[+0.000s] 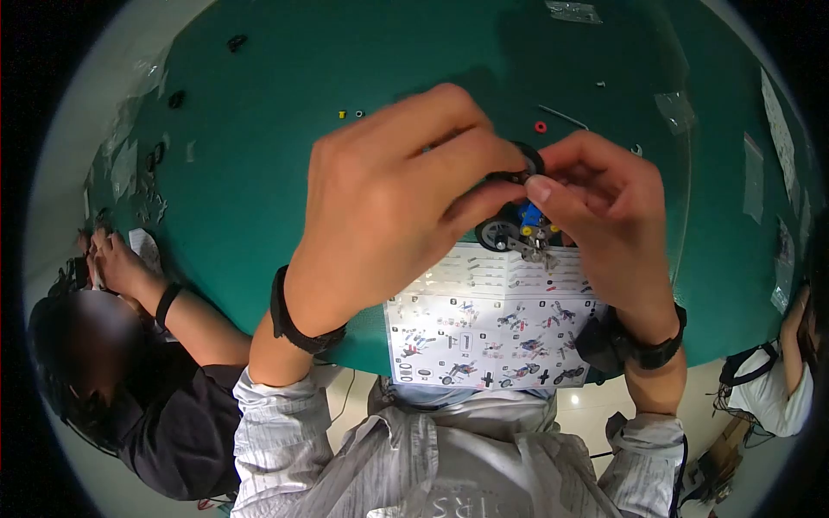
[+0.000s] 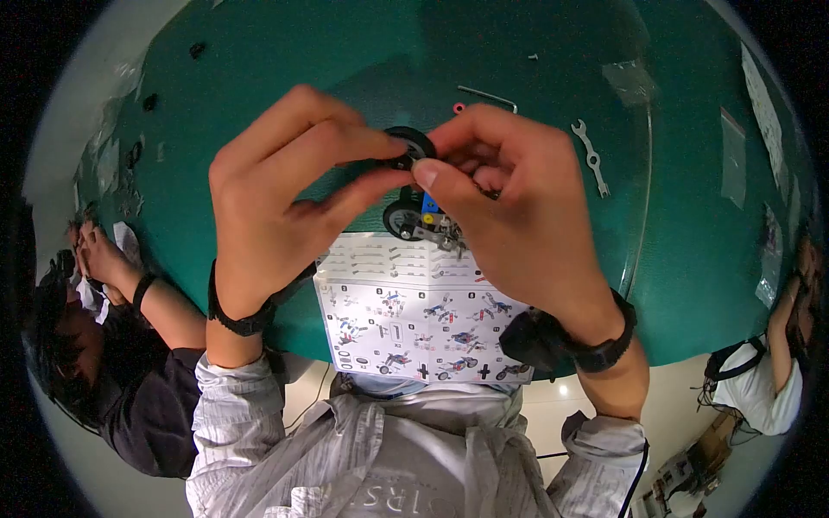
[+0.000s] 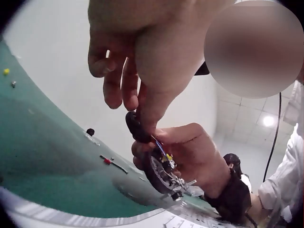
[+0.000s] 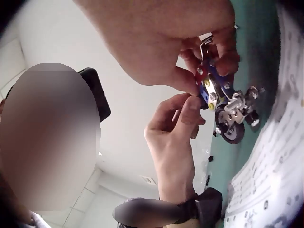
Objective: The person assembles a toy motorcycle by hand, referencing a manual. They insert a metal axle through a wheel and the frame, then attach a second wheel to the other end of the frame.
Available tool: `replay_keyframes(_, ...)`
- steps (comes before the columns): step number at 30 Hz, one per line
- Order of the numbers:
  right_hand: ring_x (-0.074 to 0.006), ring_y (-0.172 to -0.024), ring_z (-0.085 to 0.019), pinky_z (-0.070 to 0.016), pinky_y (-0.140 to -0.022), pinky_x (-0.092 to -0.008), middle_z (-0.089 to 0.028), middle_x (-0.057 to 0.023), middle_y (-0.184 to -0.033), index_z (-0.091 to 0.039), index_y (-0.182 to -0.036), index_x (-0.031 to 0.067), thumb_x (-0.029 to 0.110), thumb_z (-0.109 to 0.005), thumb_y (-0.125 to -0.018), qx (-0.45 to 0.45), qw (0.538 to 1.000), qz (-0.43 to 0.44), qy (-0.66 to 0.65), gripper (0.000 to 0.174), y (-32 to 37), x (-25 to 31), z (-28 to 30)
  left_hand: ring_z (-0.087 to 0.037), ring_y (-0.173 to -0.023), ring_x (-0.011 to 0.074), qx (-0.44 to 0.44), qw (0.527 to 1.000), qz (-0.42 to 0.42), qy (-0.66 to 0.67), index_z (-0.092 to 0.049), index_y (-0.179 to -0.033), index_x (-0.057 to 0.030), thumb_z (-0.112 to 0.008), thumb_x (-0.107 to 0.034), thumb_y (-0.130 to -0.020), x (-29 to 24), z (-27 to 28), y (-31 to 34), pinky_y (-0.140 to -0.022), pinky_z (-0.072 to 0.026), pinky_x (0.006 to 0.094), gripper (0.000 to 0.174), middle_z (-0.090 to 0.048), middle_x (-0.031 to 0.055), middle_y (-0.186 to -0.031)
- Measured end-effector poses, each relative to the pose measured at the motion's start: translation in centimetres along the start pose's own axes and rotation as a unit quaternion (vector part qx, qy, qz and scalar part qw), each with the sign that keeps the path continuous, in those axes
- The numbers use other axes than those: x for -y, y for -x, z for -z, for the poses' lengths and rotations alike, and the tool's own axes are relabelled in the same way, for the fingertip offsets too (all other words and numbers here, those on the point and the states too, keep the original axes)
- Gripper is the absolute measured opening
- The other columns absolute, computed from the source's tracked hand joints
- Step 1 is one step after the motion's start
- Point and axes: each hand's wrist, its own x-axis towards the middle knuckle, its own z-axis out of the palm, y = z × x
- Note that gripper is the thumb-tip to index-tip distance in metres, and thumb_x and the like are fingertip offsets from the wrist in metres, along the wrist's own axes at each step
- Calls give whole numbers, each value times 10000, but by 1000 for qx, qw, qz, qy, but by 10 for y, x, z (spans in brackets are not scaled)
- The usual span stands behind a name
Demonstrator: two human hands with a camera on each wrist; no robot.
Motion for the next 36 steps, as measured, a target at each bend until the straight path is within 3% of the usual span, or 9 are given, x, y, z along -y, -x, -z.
replay_keyframes(4,-39,-798,-629,-495,-669,-167,-695,-56,-894,-669,-1002,-57,-3,-706,-933,8,999,-10,-31,96,1,0,3,-659,-727,198,8,1000,-19,5,-767,-882,-47,-881,-18,-665,0,0,2,-621,-512,292,247,-660,68,-840)
replay_keyframes(7,-34,-768,-636,-424,-597,-157,-740,-75,-905,-680,-1034,-37,72,-709,-945,15,1000,-9,-15,144,0,-8,4,-657,-729,186,17,999,-8,26,-775,-879,-42,-876,-8,-676,2,0,3,-618,-503,284,229,-659,67,-839)
replay_keyframes(13,-86,-840,-697,-492,-666,-167,-739,-89,-946,-663,-1043,-55,43,-711,-942,7,999,-7,-47,149,1,-8,1,-650,-739,164,23,995,34,89,-798,-880,-44,-870,2,-684,6,1,0,-618,-486,271,214,-657,56,-837)
replay_keyframes(16,-94,-855,-697,-511,-711,-180,-733,-89,-964,-664,-1040,-59,29,-714,-939,10,1000,6,26,143,2,-1,2,-647,-747,164,26,994,36,100,-800,-877,-48,-876,-7,-683,6,2,0,-622,-479,273,213,-654,57,-838)
replay_keyframes(20,-84,-873,-674,-517,-749,-190,-712,-73,-968,-669,-1036,-59,-1,-720,-925,-10,993,76,89,135,8,1,-2,-671,-797,159,-3,996,-3,87,-786,-917,-38,-903,-49,-687,7,6,-7,-637,-484,260,259,-690,56,-887)
replay_keyframes(22,-76,-871,-660,-516,-757,-192,-702,-63,-976,-673,-1030,-59,-18,-727,-914,-14,987,104,126,134,10,4,-2,-690,-845,159,-15,965,137,223,-768,-945,-18,-915,-74,-694,-1,6,-7,-658,-498,252,296,-712,63,-933)
replay_keyframes(24,-69,-864,-648,-512,-746,-196,-695,-57,-975,-676,-1025,-57,-30,-739,-897,-23,986,109,122,145,11,4,-4,-705,-881,162,11,947,192,259,-751,-965,3,-919,-88,-707,-3,7,-5,-677,-518,250,322,-729,76,-966)
replay_keyframes(26,-73,-854,-644,-510,-731,-204,-695,-61,-966,-678,-1022,-56,-37,-752,-879,-27,981,121,148,162,13,6,-6,-717,-905,169,77,963,166,197,-736,-978,25,-916,-89,-724,1,12,-2,-695,-544,255,332,-740,97,-986)
replay_keyframes(36,-194,-764,-671,-516,-651,-275,-719,-154,-895,-669,-980,-37,-72,-783,-795,-17,899,328,291,220,7,-2,0,-714,-819,164,78,972,94,199,-745,-939,33,-909,-52,-723,8,12,0,-690,-569,269,284,-746,109,-943)
